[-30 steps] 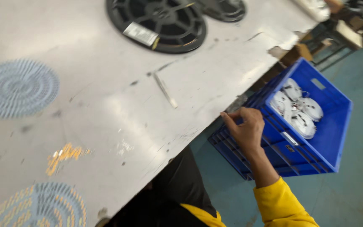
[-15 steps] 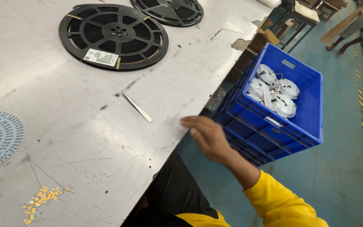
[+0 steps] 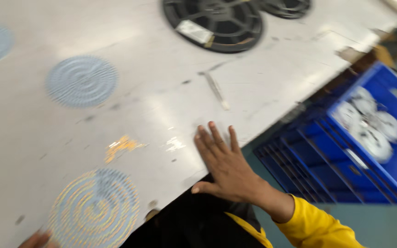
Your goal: The person uses tweezers to pick up small yellow and white components from a table and places them into designated spots on a circular LED board. The person rotates the board as needed to continue filling the spiral pattern of spots.
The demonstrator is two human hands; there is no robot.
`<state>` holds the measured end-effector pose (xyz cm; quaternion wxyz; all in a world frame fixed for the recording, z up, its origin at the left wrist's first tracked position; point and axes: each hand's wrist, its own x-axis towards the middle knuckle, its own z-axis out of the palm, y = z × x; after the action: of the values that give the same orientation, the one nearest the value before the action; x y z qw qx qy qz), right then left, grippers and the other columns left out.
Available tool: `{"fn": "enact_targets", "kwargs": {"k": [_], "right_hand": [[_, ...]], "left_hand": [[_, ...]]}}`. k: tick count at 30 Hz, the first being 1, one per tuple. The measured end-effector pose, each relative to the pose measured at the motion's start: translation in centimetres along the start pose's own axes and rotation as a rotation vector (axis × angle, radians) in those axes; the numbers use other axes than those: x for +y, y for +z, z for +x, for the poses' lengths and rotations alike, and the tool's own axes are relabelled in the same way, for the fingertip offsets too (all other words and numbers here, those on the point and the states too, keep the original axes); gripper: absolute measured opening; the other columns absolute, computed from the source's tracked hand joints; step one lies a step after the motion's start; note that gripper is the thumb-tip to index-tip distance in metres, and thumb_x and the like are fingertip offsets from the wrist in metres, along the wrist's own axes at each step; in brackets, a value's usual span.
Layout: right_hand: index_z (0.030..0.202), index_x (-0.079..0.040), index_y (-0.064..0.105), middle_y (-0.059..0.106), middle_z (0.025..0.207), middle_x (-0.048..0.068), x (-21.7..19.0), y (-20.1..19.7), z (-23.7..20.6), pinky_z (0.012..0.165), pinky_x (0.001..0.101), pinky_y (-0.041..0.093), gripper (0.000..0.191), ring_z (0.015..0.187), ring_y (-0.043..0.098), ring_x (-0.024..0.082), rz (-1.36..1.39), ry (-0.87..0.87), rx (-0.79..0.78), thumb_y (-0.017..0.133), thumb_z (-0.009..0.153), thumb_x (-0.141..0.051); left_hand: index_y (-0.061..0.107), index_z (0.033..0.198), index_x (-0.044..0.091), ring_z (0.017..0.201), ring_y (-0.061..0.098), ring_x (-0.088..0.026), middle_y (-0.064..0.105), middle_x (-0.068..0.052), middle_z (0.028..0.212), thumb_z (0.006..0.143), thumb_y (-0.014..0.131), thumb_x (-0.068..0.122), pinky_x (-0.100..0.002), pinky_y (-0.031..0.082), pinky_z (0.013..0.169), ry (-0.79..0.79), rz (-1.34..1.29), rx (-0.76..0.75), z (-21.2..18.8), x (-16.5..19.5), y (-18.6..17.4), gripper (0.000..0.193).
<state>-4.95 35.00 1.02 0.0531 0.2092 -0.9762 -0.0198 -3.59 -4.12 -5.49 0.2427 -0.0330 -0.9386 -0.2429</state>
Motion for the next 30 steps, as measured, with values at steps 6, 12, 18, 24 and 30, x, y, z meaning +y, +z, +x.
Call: {"fn": "enact_targets", "kwargs": {"k": [6,12,18,24,30], "right_hand": [[0.157,0.006,0.022,0.015,0.168,0.024,-1.6,0.8,2.9,0.121,0.0617,-0.007,0.113,0.158,-0.003,0.038,0.050,-0.072,-0.017,0.031,0.088,-0.084],[0.162,0.002,0.015,0.008,0.171,0.023,1.8,0.5,5.8,0.122,0.0617,-0.009,0.109,0.158,-0.007,0.038,0.182,-0.075,-0.019,0.031,0.092,-0.080],[0.162,-0.015,0.025,0.005,0.170,0.019,3.2,0.8,7.7,0.118,0.0611,-0.012,0.101,0.155,-0.013,0.037,0.069,-0.199,-0.085,0.036,0.087,-0.082],[0.157,-0.010,0.036,0.025,0.167,0.019,2.5,-1.4,6.9,0.120,0.0527,0.016,0.078,0.156,0.015,0.038,0.531,-0.248,-0.088,0.057,0.094,-0.051],[0.136,-0.005,0.060,0.060,0.136,0.015,1.2,-1.7,8.1,0.106,0.0409,0.050,0.050,0.130,0.056,0.034,0.554,-0.318,0.029,0.067,0.086,0.000]], "left_hand": [[0.074,0.108,0.001,0.080,0.074,-0.028,0.075,-0.015,0.091,0.091,0.078,0.017,-0.037,0.059,0.089,-0.046,-0.159,-0.011,-1.3,-0.5,-1.7,0.023],[0.077,0.104,0.003,0.088,0.069,-0.028,0.077,-0.009,0.095,0.084,0.080,0.017,-0.039,0.056,0.089,-0.181,-0.044,0.012,-0.6,3.1,-3.1,0.025],[0.078,0.105,0.006,0.093,0.068,-0.026,0.077,-0.005,0.097,0.086,0.081,0.021,-0.039,0.057,0.089,-0.196,0.013,-0.013,-0.1,4.0,-3.4,0.024],[0.079,0.105,0.006,0.092,0.068,-0.026,0.077,-0.006,0.095,0.087,0.080,0.023,-0.038,0.057,0.086,-0.226,0.029,-0.005,-0.6,4.0,-3.2,0.024],[0.078,0.103,0.003,0.089,0.069,-0.025,0.077,-0.007,0.094,0.087,0.079,0.024,-0.039,0.056,0.091,-0.174,0.042,-0.050,-0.3,3.7,-3.5,0.025]]}}
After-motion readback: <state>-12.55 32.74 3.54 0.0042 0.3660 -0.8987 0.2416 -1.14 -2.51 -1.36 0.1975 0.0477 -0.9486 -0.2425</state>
